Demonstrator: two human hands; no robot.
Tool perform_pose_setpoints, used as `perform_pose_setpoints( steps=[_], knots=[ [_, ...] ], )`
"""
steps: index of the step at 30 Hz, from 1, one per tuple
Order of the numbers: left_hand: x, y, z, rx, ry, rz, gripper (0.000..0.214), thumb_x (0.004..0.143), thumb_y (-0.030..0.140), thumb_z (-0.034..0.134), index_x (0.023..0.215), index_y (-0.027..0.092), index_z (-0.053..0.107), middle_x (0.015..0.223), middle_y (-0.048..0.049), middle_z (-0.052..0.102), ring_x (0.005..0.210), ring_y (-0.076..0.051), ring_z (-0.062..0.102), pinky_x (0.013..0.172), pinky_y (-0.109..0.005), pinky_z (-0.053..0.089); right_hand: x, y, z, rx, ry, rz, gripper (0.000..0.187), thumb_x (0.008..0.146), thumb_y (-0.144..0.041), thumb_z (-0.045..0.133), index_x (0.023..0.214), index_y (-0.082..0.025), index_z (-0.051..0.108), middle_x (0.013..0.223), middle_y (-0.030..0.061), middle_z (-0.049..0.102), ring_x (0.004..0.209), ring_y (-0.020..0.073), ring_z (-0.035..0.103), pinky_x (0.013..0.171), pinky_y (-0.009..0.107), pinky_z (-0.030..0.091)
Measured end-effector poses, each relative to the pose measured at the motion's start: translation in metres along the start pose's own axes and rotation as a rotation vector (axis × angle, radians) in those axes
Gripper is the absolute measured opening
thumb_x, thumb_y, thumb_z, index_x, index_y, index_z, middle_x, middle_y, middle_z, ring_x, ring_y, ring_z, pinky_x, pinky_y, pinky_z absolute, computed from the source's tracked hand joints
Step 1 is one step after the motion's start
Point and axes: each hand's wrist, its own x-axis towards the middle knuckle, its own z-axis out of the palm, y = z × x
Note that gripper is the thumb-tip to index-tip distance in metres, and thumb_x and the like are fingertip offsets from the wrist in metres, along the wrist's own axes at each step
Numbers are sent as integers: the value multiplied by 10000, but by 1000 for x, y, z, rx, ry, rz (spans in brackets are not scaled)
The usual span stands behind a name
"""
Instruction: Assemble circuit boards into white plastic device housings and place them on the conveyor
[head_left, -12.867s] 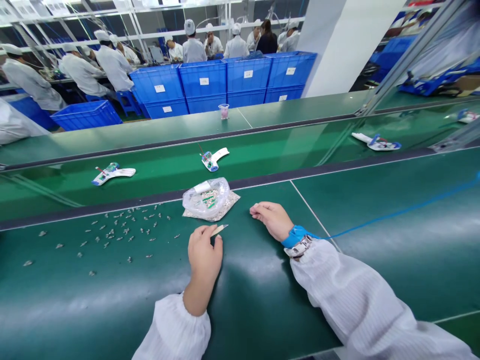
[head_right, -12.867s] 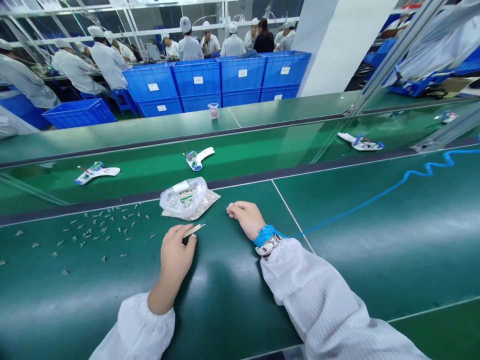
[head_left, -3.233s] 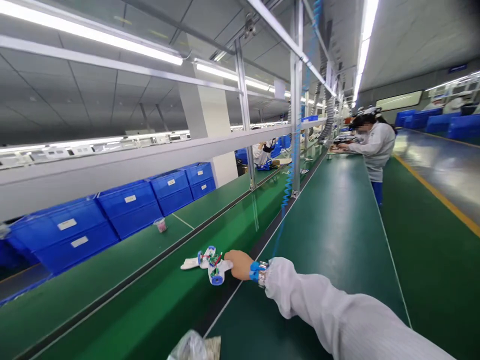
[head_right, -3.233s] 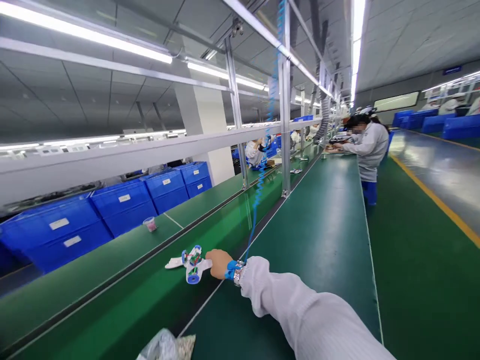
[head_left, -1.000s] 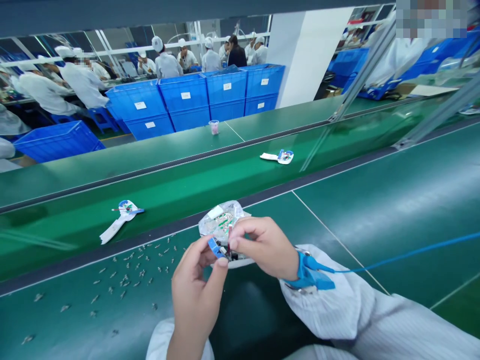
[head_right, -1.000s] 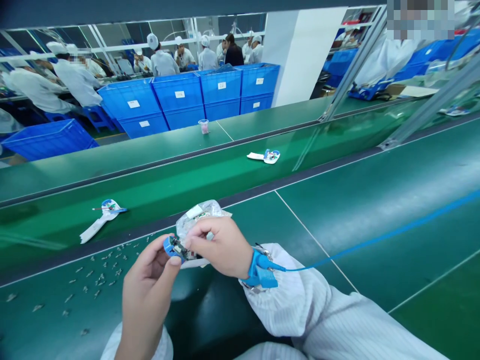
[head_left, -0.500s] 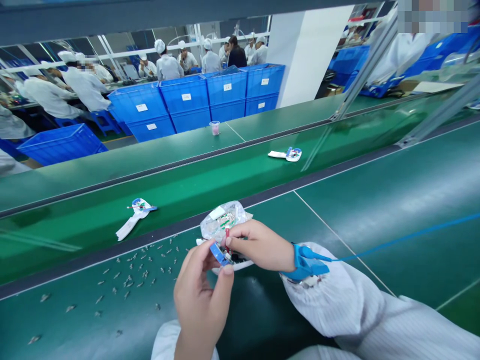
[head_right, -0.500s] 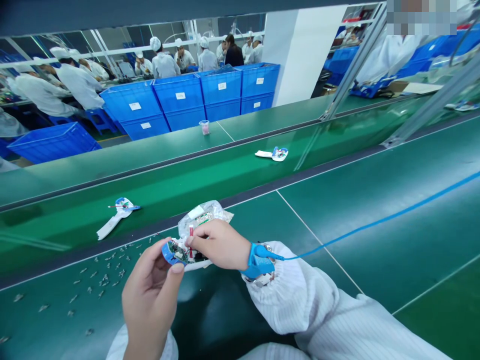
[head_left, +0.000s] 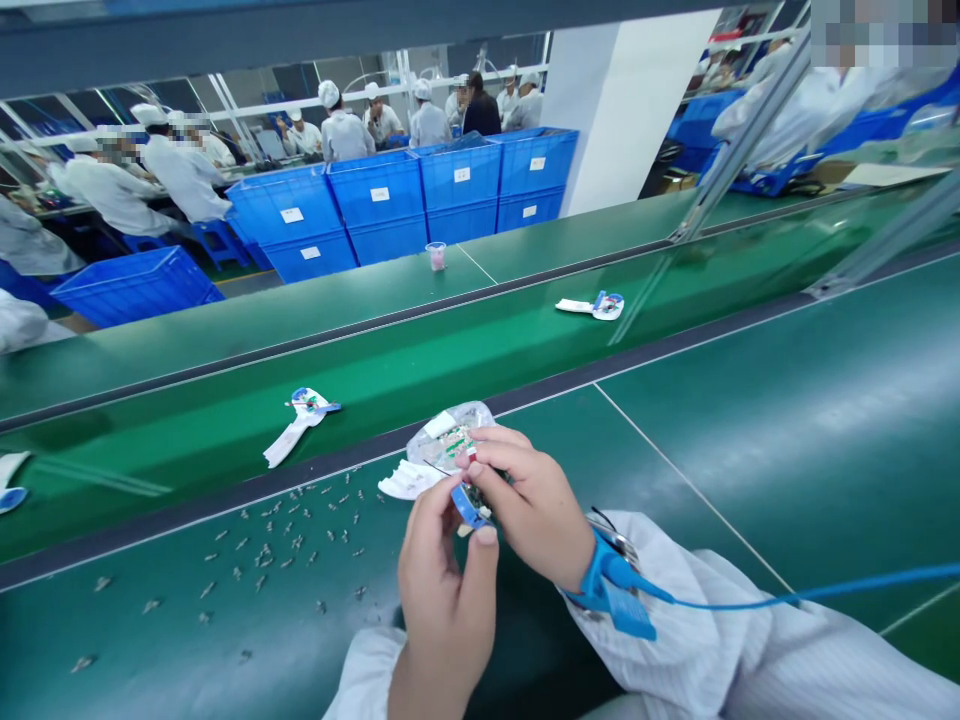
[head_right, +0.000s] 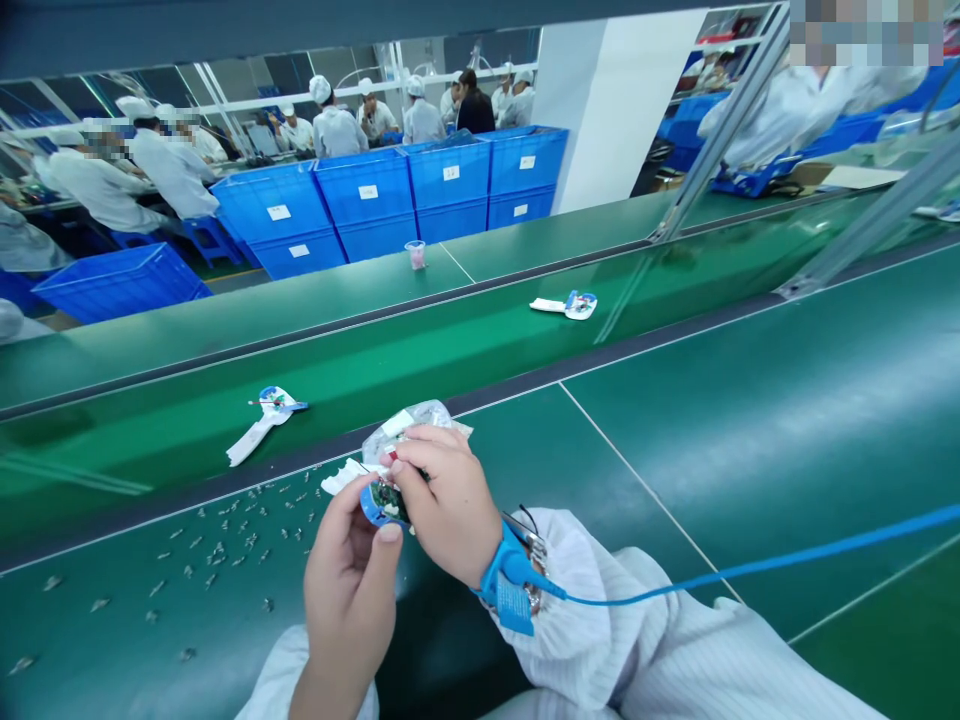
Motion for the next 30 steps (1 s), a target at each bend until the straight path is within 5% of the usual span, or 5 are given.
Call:
perform_pose_setpoints(
  steps=[6, 9, 17, 22, 30],
  knots=[
    [0, 7, -5, 376, 78, 236, 331, 885, 248, 485, 1215, 224, 484, 1086, -81, 611, 972, -190, 581, 808, -296, 472, -1, -4, 2, 74, 43, -31, 212, 873, -202, 469, 704, -178, 593, 748, 37, 600, 833, 170, 533, 808, 312, 400],
    [0, 10, -9, 465, 88, 234, 336, 898, 270, 460, 1225, 194, 486, 1035, -99, 622, 914, -212, 580, 765, -325, 462, -2, -6, -2, 86, 25, -35, 230, 871, -210, 458, 669, -176, 562, 709, 35, 568, 796, 168, 508, 771, 310, 391],
    [0, 15, -12, 71, 46, -152, 365, 908, 404, 466, 1212, 225, 562, 1176, -73, 619, 1092, -229, 559, 879, -327, 440, 5, -10, -20, 159, -255, -179, 302, 873, -206, 443, 574, -168, 456, 579, -2, 455, 674, 139, 443, 782, 332, 361],
    [-2, 25, -10, -30, 117, -178, 316, 897, 413, 499, 1167, 293, 611, 1177, -10, 643, 1057, -189, 580, 834, -264, 449, 13, -17, -32, 208, -375, -229, 255, 824, -159, 510, 569, -160, 489, 649, 6, 503, 743, 134, 472, 755, 301, 360],
    [-1, 31, -14, -47, 53, -123, 314, 904, 376, 481, 1153, 266, 638, 1149, -39, 651, 916, -190, 611, 663, -254, 462, 22, -30, -42, 55, -526, -329, 223, 777, -94, 539, 566, -153, 581, 686, 13, 537, 748, 122, 480, 778, 295, 365]
  ],
)
